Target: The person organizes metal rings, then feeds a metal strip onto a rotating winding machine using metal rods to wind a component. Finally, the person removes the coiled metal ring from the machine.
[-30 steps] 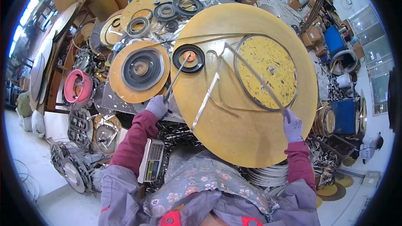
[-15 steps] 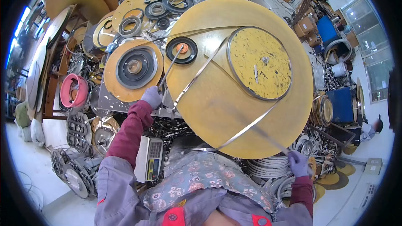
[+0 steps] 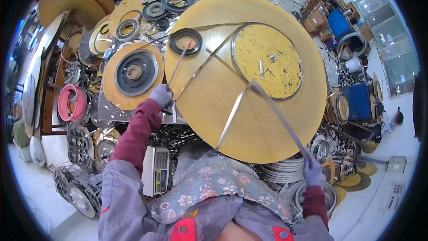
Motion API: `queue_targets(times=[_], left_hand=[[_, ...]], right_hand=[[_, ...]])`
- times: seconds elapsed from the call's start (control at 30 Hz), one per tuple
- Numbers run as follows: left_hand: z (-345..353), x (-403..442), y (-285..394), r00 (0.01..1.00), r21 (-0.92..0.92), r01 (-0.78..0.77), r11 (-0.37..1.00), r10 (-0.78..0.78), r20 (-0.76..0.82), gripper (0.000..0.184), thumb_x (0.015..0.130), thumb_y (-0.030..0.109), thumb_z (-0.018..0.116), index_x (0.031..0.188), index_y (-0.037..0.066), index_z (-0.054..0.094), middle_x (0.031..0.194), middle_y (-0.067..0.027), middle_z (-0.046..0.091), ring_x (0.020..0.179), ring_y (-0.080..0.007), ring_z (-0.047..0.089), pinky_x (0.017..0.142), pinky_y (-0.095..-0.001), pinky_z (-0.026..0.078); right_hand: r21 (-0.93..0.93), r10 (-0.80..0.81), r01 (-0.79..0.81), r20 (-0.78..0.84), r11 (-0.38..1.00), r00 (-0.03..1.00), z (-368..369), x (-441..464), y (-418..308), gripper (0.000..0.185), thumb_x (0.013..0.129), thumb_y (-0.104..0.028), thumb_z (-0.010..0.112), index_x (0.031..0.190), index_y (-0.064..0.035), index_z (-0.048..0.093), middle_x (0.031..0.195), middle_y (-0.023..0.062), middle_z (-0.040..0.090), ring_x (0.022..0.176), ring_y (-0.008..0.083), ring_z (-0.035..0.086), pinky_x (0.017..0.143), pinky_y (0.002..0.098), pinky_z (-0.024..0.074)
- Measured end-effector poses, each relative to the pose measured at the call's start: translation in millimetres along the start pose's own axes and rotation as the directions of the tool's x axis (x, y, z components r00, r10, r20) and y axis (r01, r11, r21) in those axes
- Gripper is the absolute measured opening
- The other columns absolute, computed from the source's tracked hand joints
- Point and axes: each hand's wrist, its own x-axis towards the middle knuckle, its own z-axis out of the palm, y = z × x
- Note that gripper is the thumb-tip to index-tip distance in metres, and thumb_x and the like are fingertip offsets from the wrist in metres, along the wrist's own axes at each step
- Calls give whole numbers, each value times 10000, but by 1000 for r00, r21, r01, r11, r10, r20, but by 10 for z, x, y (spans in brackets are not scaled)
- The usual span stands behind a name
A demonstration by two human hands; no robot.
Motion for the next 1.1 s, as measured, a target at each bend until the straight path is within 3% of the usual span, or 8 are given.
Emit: queue_targets(times=[0.1,0.17,0.33,0.57,0.73,0.83,0.9,1.1], left_hand=[[97,-207,5,992,174,-96,980,108,-60,248,784,176,536,848,-48,620,712,-207,635,711,-331,648,691,-396,513],[-102,-565,438,960,-68,198,978,-180,214,251,788,175,536,866,-49,616,784,-238,632,787,-355,635,723,-415,503],[196,-867,414,989,-18,-3,1000,6,145,242,807,174,533,891,-45,596,786,-242,628,766,-380,623,720,-434,496],[679,-1320,405,978,-33,-119,992,123,166,215,823,165,523,909,-13,606,822,-218,632,794,-358,620,730,-425,488],[1049,-1245,551,961,-66,-145,987,156,227,196,825,155,514,861,-24,586,693,-191,619,624,-321,626,626,-404,489],[985,-728,625,967,99,-235,967,222,123,178,817,120,501,846,-37,582,630,-185,605,606,-281,633,608,-378,502],[540,-467,915,944,-136,177,975,-130,303,209,826,157,504,805,-32,592,718,-228,617,717,-354,628,663,-425,498],[510,-585,589,980,-26,-17,1000,22,198,226,830,182,519,842,-33,587,729,-224,620,739,-365,625,695,-416,491]], right_hand=[[-1,-78,78,-32,997,996,250,726,-456,149,831,-116,540,958,-46,571,808,179,618,745,354,607,643,433,470],[-39,-154,152,-55,988,987,459,1239,-646,131,840,-141,536,923,-41,551,796,175,614,744,360,599,634,439,465],[-58,-196,189,-155,980,968,662,2268,-1035,162,850,-177,538,951,-52,561,791,173,616,756,365,591,627,433,460],[654,239,-365,278,663,931,158,2028,-1368,363,862,-171,539,1221,-115,529,629,0,549,414,65,430,393,257,378],[700,-2,6,-7,714,1000,777,2544,-1162,397,869,-150,516,1246,-25,496,1067,121,638,1041,188,569,892,296,419],[548,7,-9,6,836,1000,1063,3060,-1111,375,873,-186,499,1229,-67,522,1061,135,633,999,238,596,863,332,443],[393,14,-16,10,920,1000,1243,3356,-1139,370,877,-219,485,1231,-116,526,1056,148,625,978,280,598,849,361,454],[86,-2,-5,88,996,996,1430,3265,-1248,366,877,-310,469,1239,-281,509,1011,144,630,920,315,605,814,422,471]])
